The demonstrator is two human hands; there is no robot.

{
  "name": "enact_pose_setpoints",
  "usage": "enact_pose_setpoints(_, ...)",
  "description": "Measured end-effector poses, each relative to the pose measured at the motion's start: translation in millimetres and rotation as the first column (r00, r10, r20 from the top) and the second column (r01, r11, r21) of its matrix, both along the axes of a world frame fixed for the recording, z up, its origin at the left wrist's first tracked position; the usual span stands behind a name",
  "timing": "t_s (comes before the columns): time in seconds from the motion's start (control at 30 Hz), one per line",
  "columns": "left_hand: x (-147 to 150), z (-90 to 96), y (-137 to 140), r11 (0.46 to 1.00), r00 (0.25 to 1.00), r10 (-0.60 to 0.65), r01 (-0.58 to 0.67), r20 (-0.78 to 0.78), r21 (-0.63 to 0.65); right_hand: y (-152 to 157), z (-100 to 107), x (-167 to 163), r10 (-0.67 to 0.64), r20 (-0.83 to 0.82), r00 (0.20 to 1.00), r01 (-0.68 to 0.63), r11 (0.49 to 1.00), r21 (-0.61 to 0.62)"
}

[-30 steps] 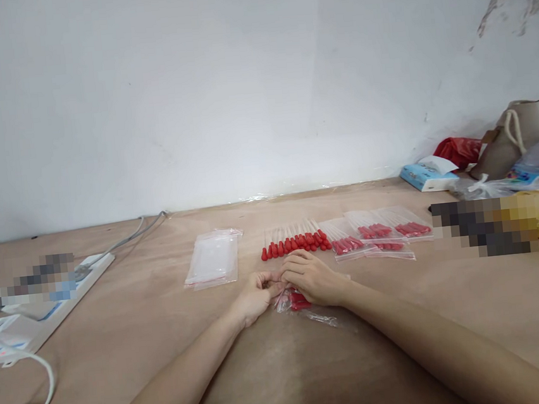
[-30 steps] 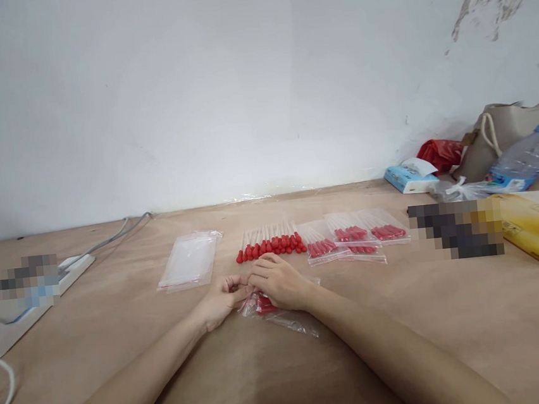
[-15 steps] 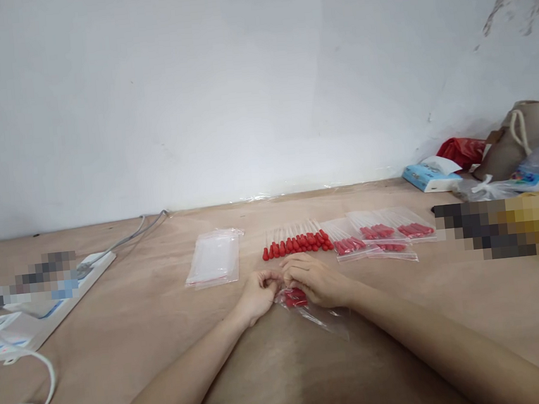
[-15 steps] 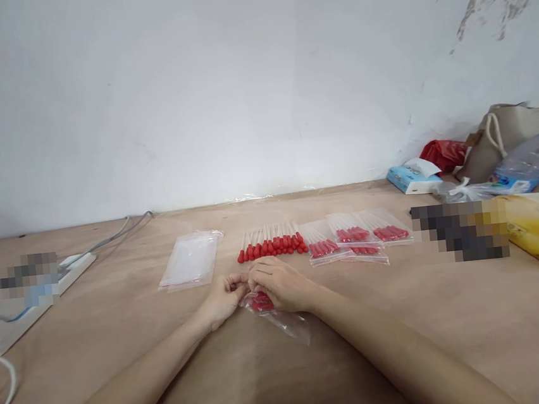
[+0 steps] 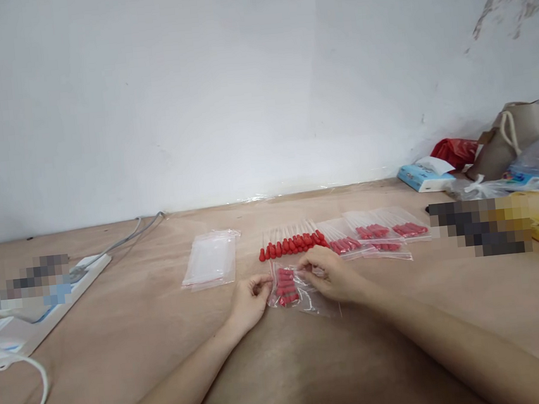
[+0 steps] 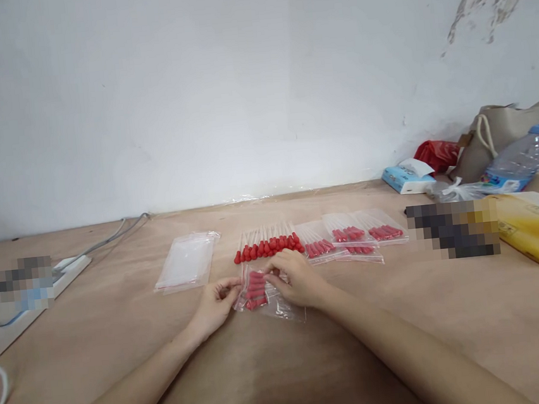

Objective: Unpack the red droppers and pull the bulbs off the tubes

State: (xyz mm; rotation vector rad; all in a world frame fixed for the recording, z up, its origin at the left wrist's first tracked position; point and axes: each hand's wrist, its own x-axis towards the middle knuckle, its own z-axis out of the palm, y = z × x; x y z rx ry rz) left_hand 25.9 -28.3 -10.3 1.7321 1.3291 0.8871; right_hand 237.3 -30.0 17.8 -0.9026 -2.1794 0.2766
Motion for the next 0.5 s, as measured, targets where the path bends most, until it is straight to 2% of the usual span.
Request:
enact_pose_setpoints(0.1, -4, 7.2, -5, 0.985, 0.982, -0.011, 0.043, -0.188, 0.169, -11, -10, 13, -0.032, 0.114, 0.993, 0.039, 0.997, -0.062)
enact_pose_setpoints(0.2, -7, 14.7, -8, 0.942, 0.946, 0.003, 0.106, -0.323, 0.320, -20, -20, 18, -0.096, 0.135, 0.986, 0.110, 0.989, -0.102)
enact_pose_setpoints(0.3, -9, 17.6, -6, 0.950, 0.950, -0.114, 0.190, -0.290, 0.247, -21, -27, 17, -0.151, 0.122, 0.981, 0.165, 0.980, -0.114)
enact_pose_setpoints(0.5, -10, 17.1, -3, 0.943, 0.943, -0.329, 0.331, -0.042, 0.042, -17, -31, 15, -0.189, 0.159, 0.969, 0.206, 0.974, -0.093)
